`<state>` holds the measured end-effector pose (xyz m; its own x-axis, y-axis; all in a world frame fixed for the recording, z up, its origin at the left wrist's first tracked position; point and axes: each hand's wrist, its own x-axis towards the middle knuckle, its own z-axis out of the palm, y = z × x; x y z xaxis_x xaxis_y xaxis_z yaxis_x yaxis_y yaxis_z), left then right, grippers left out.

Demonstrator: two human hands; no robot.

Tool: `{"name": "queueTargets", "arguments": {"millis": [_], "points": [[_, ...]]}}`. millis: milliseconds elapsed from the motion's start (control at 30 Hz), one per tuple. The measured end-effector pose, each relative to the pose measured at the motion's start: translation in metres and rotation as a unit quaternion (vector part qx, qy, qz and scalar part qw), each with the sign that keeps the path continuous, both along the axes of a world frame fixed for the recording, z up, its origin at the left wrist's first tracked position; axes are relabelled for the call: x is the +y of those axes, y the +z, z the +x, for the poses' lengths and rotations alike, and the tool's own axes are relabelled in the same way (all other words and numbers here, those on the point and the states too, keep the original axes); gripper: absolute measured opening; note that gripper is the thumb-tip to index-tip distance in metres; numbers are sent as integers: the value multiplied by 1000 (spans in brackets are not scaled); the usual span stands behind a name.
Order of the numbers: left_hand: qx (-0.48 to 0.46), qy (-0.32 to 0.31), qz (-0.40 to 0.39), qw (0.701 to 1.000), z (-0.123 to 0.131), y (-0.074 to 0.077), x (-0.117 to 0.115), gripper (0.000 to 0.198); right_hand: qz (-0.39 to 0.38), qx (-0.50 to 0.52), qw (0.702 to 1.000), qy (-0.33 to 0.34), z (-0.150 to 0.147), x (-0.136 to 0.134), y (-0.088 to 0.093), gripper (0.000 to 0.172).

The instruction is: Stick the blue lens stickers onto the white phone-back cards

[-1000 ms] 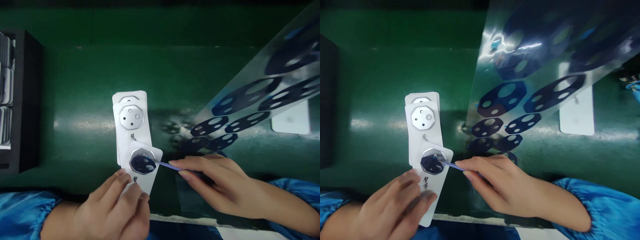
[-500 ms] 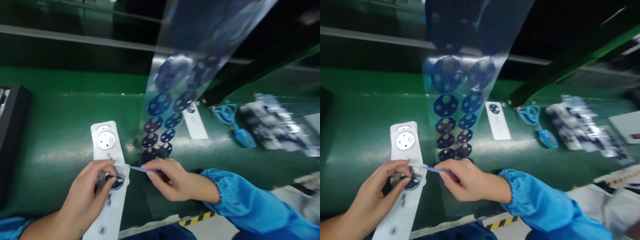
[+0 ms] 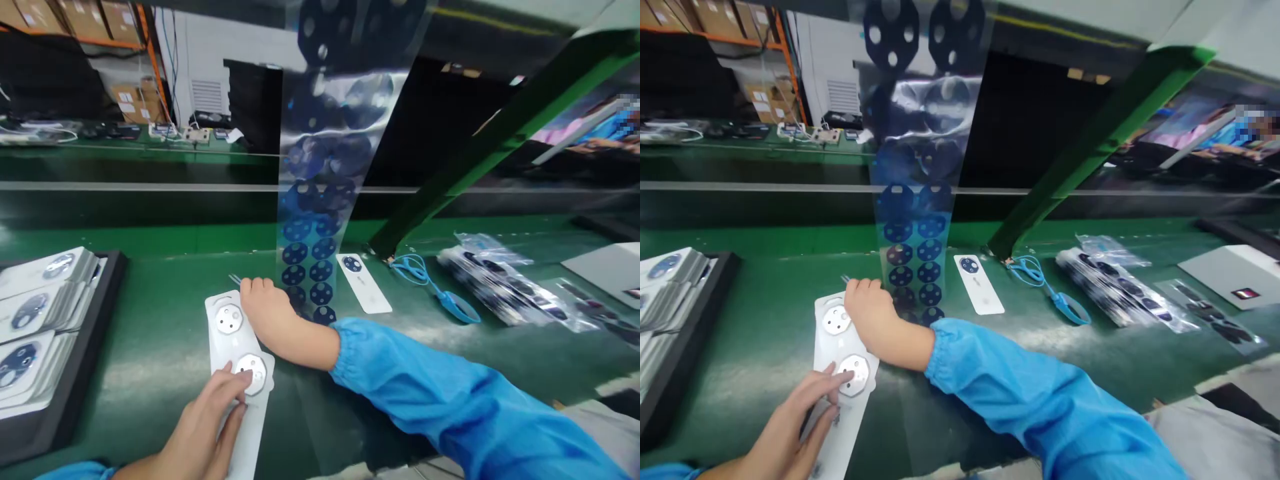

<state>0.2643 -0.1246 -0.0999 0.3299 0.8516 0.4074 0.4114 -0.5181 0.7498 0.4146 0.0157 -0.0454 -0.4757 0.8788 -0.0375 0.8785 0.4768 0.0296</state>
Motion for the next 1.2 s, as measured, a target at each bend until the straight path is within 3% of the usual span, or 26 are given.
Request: {"name": "queueTargets", "arguments": {"millis": [133, 300, 500, 633, 700, 800, 933, 1000, 1067, 1133, 1200], "points": [[-31, 11, -25, 999, 1, 0, 0, 42, 21, 0, 999, -33, -12, 37, 3, 16], [-183, 111, -172, 961, 5, 6, 9, 32, 3, 62, 998, 9, -14, 52, 4, 12], [-240, 123, -217, 938, 10, 9, 15, 46, -53, 201, 974, 87, 23, -6, 26, 24], [-237, 97, -235, 938, 12, 13, 14, 48, -151, 329, 916, 173, 46, -41, 44, 20], [-223, 90, -228, 943, 12, 13, 13, 51, -154, 310, 914, 212, 46, -46, 46, 19], [-195, 81, -220, 952, 12, 12, 11, 53, -144, 213, 933, 252, 40, -47, 40, 13], [-181, 57, -213, 959, 9, 10, 8, 54, -83, 178, 941, 275, 44, -56, 34, 21], [-188, 42, -196, 961, 7, 12, 7, 55, -72, 256, 932, 247, 52, -60, 35, 20], [-198, 44, -180, 963, 4, 16, 7, 56, -126, 357, 911, 163, 60, -59, 35, 17], [-176, 75, -152, 970, 0, 19, 7, 46, -239, 449, 859, 50, 66, -54, 32, 9], [-93, 54, -69, 992, -3, 22, 4, 30, -358, 510, 781, -38, 70, -46, 24, 12]]}}
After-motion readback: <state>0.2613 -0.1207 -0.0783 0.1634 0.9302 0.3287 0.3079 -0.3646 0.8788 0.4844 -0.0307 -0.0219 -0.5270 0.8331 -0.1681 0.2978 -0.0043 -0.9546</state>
